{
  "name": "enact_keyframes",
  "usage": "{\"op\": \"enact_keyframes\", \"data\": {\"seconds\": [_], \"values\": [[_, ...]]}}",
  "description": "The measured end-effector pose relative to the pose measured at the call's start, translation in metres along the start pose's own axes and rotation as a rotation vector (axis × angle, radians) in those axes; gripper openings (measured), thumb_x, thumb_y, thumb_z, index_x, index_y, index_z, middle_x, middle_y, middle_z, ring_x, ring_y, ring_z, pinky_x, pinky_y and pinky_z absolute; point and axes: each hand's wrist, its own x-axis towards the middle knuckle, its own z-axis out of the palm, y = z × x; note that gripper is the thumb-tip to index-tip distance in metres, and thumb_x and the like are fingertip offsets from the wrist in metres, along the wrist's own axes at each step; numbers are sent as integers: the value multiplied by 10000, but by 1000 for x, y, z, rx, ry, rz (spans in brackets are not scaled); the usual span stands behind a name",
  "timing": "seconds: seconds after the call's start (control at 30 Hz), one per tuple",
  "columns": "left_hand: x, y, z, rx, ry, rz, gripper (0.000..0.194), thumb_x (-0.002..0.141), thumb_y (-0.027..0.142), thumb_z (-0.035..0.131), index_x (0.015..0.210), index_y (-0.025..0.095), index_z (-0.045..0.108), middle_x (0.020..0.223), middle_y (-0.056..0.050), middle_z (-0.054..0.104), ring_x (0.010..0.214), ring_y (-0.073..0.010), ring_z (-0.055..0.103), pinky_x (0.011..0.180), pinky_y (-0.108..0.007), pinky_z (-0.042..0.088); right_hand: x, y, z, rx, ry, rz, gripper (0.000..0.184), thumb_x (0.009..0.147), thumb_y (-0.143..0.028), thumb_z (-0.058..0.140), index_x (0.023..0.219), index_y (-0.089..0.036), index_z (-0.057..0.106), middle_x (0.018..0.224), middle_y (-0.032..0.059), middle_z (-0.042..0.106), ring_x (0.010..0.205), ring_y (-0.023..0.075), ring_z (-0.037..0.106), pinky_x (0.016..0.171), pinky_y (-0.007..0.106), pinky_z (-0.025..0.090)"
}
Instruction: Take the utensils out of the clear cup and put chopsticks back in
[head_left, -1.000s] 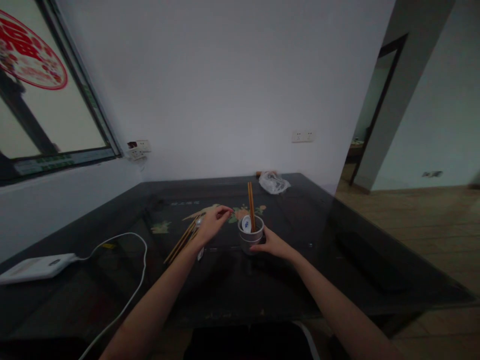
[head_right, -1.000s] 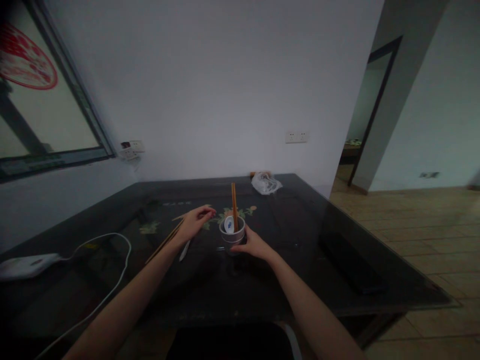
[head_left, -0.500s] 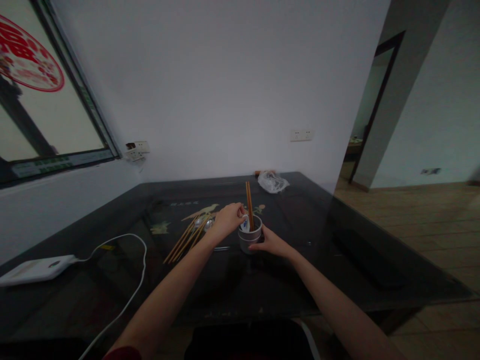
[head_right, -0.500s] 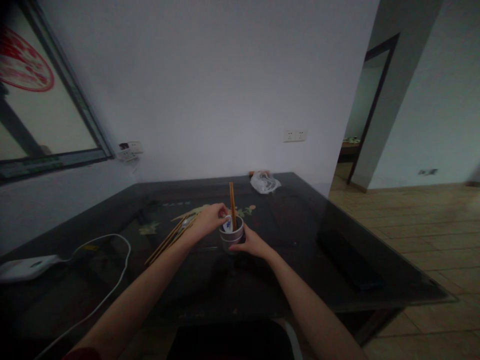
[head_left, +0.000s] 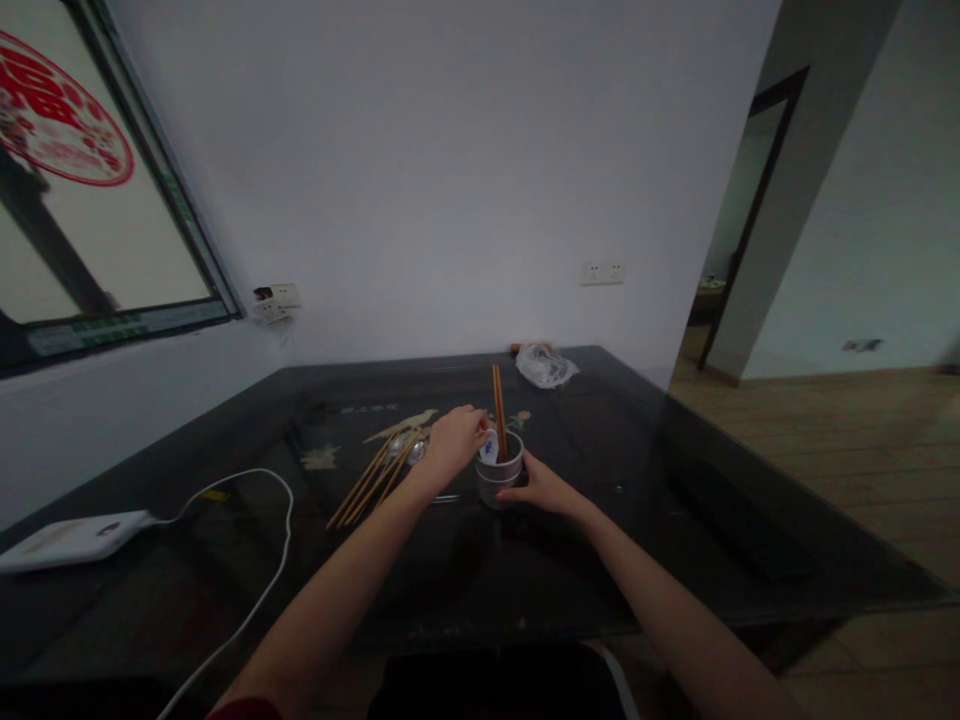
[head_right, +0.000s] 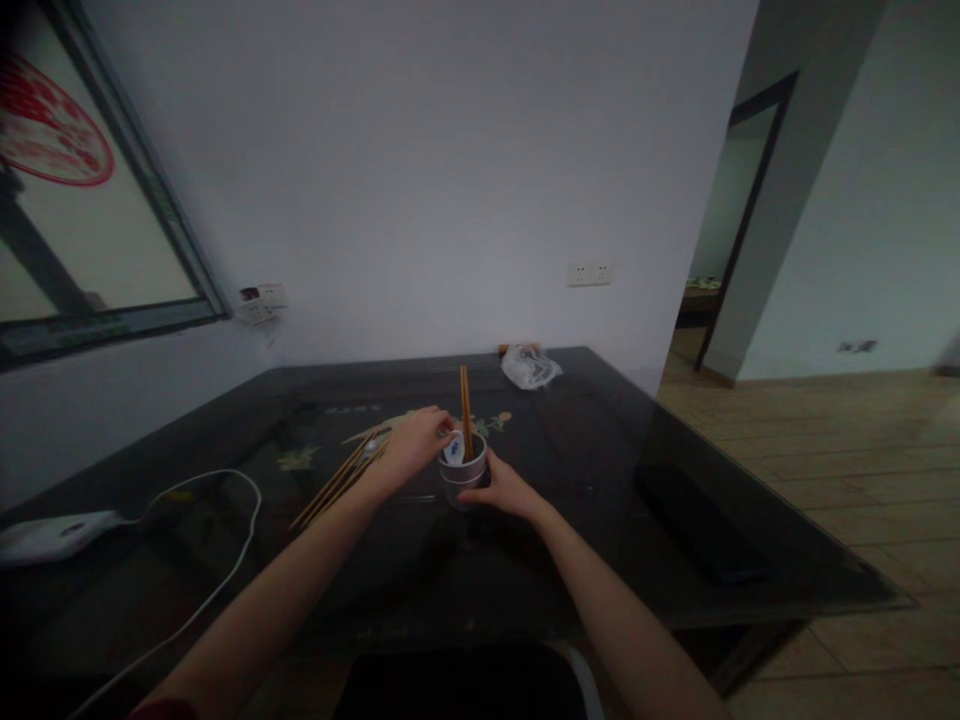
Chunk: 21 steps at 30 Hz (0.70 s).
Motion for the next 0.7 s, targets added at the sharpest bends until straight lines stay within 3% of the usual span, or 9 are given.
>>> {"op": "enact_keyframes", "data": {"seconds": [0.23,0.4,0.57,0.7], "values": [[-1,-4,4,41,23,24,182,854,352,538,811,204,634,894,-71,625,838,-207,584,700,-281,411,1,3,-1,-4,-2,17,911,559,-320,831,1345,-204,386,1327,109,515,1229,266,478,1066,442,330],[-1,-7,-5,-28,52,60,181,861,359,527,828,216,634,896,-56,626,837,-191,579,684,-265,408,1,3,-1,0,4,4,894,558,-314,830,1335,-203,403,1318,110,523,1232,271,476,1073,453,318],[4,-16,-11,-247,118,70,203,858,371,521,846,213,648,842,-41,640,805,-174,585,717,-266,433,0,1,-1,2,8,2,871,556,-312,831,1317,-206,420,1316,105,527,1231,268,476,1068,450,325],[13,-19,0,-521,152,52,202,832,372,543,854,197,641,912,-51,666,855,-181,603,754,-271,464,-1,-1,-1,-33,20,11,871,565,-323,826,1322,-202,412,1315,107,528,1213,271,490,1058,453,334]]}}
